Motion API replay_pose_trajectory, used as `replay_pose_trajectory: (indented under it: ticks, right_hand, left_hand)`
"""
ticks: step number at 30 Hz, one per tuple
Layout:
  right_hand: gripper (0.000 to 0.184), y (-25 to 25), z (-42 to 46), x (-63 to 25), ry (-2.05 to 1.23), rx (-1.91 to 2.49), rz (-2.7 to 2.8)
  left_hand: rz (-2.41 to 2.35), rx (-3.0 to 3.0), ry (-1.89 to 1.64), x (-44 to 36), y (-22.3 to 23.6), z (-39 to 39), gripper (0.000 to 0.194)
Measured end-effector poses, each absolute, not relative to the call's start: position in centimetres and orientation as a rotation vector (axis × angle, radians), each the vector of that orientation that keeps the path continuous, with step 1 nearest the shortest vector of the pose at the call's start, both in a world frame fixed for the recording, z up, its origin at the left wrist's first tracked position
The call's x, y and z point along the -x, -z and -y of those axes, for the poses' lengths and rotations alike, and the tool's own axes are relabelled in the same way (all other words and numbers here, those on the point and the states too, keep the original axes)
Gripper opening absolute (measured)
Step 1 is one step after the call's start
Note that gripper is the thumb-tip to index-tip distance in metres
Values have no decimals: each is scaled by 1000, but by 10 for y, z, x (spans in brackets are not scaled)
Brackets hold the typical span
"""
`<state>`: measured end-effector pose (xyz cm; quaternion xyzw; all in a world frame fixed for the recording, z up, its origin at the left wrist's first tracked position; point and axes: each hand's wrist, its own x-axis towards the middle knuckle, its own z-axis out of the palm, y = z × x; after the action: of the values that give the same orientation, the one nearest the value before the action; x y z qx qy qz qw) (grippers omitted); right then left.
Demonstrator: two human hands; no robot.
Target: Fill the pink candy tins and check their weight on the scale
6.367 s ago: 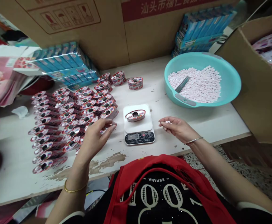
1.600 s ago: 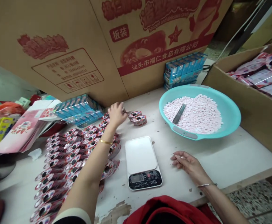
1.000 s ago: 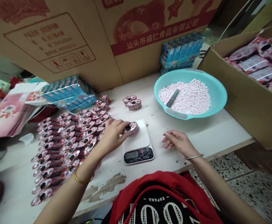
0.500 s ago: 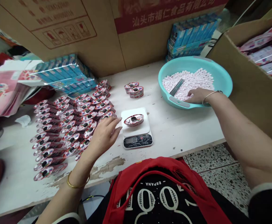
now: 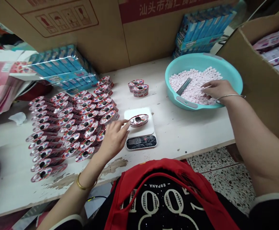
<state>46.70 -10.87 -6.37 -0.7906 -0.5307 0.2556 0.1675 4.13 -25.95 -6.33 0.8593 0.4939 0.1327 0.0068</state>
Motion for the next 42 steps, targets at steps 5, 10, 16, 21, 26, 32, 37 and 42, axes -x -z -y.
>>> replay_pose_trajectory:
  ticks: [5,10,16,21,26,32,37,42]
  right_hand:
    - [35,60,113,-460,-718,2093,1432]
    - [17,29,130,-403,-865,1760,1512]
    - [9,0,158,-305,-1398,1291,1830]
    - [16,6,165,-258,-1364,1226,2245]
    - [22,8,167,-247,-1224,1222,2455]
    - [16,8,167,-247,-1169,1249,2335]
    - [6,16,165,-265,-1741,1234,1534]
    - [3,41,174,-302,-1872,1183,588]
  left_hand:
    - [-1536,-2759,-391,-58,70,255,43]
    - [-1452,-2753,-457,-74,69,243,39]
    - [-1579,-2574,-704,-59,64,242,30]
    - [-1618,-2475,-761,-42,66,255,27]
    - [-1637,-2432,-747,-37,71,264,24]
    - [-1655,-2391,-805,-34,72,260,23]
    - [-1613,-2306,-932,-25,67,255,20]
    - [-1453,-2228,-675,-34,74,270,15]
